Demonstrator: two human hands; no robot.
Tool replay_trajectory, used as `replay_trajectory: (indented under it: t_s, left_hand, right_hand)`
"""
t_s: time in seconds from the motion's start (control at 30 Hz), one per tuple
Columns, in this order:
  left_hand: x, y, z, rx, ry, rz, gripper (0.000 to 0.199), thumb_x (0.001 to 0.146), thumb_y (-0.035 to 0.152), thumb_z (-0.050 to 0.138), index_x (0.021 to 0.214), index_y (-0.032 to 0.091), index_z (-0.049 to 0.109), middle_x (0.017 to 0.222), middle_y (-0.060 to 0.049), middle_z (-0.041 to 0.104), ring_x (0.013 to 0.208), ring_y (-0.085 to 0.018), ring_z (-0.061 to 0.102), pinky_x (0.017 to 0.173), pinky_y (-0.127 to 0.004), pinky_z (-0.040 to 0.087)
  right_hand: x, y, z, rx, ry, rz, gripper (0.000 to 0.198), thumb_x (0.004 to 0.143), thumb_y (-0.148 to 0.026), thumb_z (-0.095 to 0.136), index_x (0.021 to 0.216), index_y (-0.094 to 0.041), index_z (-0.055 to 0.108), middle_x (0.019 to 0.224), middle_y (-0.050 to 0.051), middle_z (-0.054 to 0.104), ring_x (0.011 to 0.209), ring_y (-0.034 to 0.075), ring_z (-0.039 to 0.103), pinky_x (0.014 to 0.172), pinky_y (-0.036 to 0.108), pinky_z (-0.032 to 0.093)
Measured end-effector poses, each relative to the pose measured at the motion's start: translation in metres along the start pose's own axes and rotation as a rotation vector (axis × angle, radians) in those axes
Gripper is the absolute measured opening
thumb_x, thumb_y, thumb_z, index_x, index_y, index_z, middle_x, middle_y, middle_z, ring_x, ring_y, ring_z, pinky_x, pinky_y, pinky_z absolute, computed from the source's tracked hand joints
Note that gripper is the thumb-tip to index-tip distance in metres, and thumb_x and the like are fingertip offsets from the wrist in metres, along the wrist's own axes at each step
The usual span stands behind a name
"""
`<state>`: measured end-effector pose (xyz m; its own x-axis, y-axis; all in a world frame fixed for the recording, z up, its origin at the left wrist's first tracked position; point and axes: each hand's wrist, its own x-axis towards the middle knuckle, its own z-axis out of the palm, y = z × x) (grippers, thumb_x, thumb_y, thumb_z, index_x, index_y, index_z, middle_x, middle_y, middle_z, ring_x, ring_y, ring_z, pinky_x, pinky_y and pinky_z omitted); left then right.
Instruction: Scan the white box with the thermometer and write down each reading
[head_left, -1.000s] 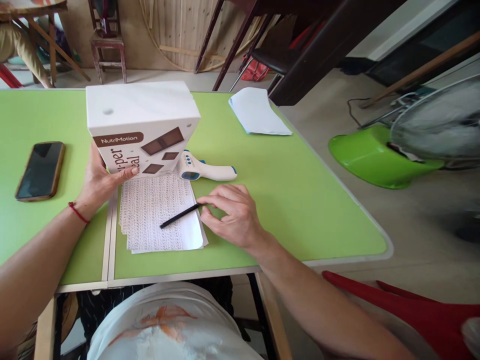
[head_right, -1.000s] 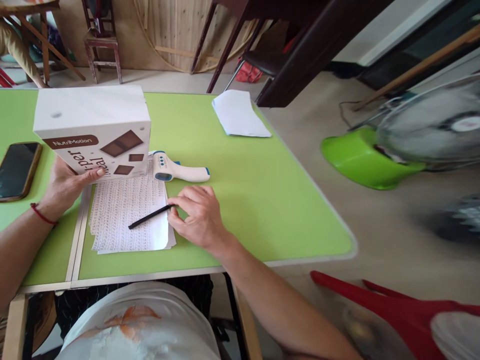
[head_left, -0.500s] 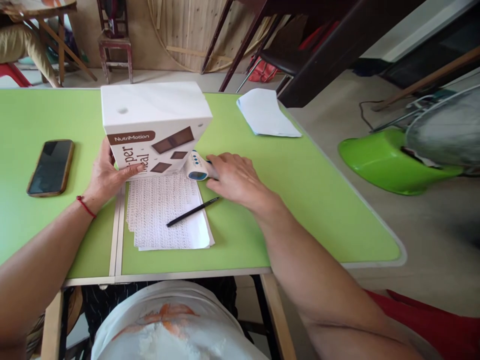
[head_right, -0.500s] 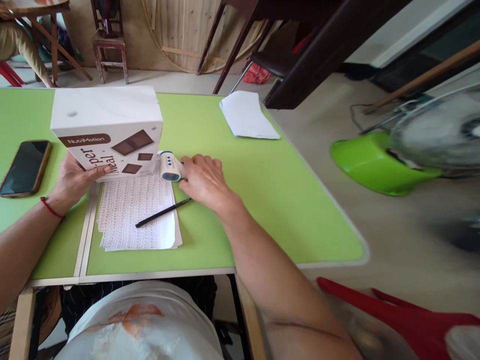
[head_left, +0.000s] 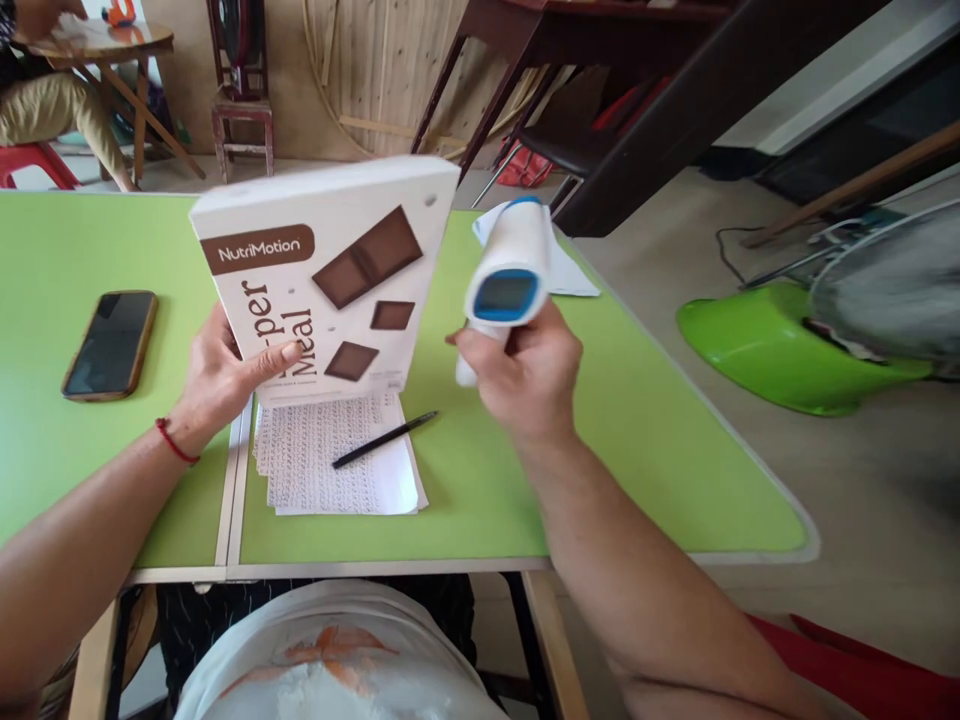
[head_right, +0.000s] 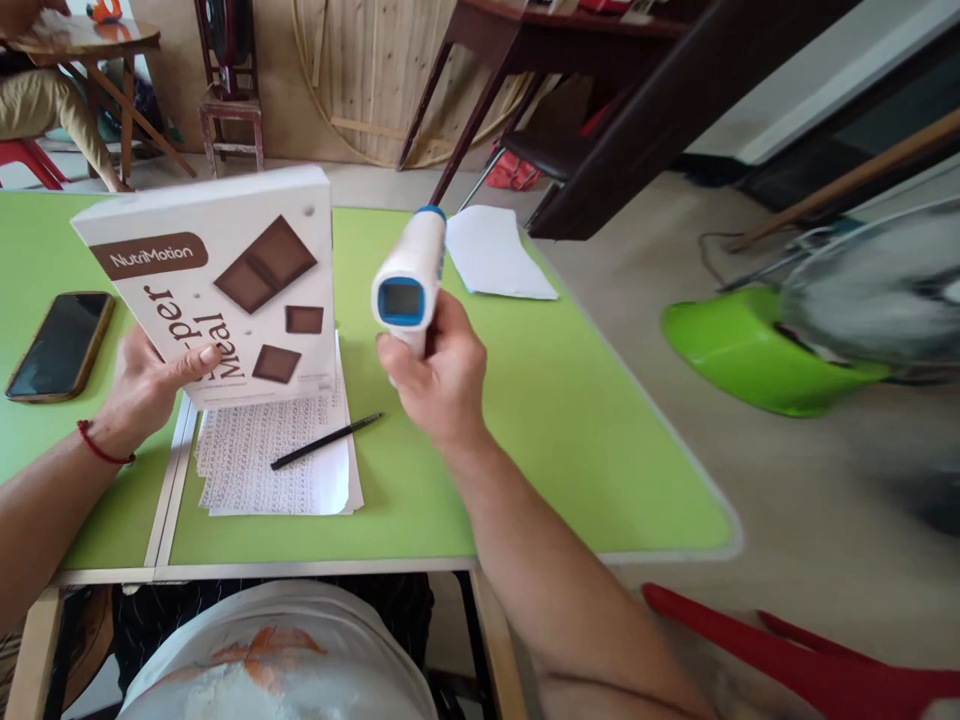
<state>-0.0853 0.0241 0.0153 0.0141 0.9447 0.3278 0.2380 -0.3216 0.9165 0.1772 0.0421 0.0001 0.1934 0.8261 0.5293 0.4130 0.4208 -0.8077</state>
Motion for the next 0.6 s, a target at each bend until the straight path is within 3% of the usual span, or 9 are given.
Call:
replay_trajectory:
  t_s: [0.2,0.37,0.6]
  left_hand:
    - [-0.006,-0.005,0.006,-0.058,-0.047,-0.172,0.063,0.065,0.051,0.082,0.110,0.015,0.057,0.109,-0.013,0.067,0.098,-0.034,0.065,0.081,-0.048,0.055]
    - [-0.006,-0.009,0.008,-0.059,-0.057,-0.215,0.065,0.064,0.050,0.083,0.110,0.015,0.055,0.111,-0.015,0.065,0.100,-0.033,0.064,0.081,-0.048,0.054]
    - [-0.004,-0.004,0.006,-0.090,-0.130,-0.210,0.064,0.061,0.046,0.085,0.109,0.015,0.055,0.107,-0.013,0.067,0.094,-0.030,0.065,0.077,-0.043,0.055]
  right_hand:
    - [-0.030,-0.043,-0.001,0.551,-0.289,0.063,0.020,0.073,-0.033,0.065,0.089,-0.024,0.056,0.066,-0.003,0.059,0.055,0.014,0.058,0.053,0.034,0.055]
    - [-0.046,-0.047,0.004,0.725,-0.538,0.187,0.015,0.077,-0.027,0.068,0.086,-0.020,0.058,0.066,-0.001,0.064,0.055,0.014,0.061,0.052,0.030,0.052]
    - [-0.053,-0.043,0.020,0.772,-0.553,0.288,0.023,0.077,-0.035,0.069,0.088,-0.020,0.056,0.063,-0.003,0.060,0.051,0.011,0.055,0.049,0.027,0.047]
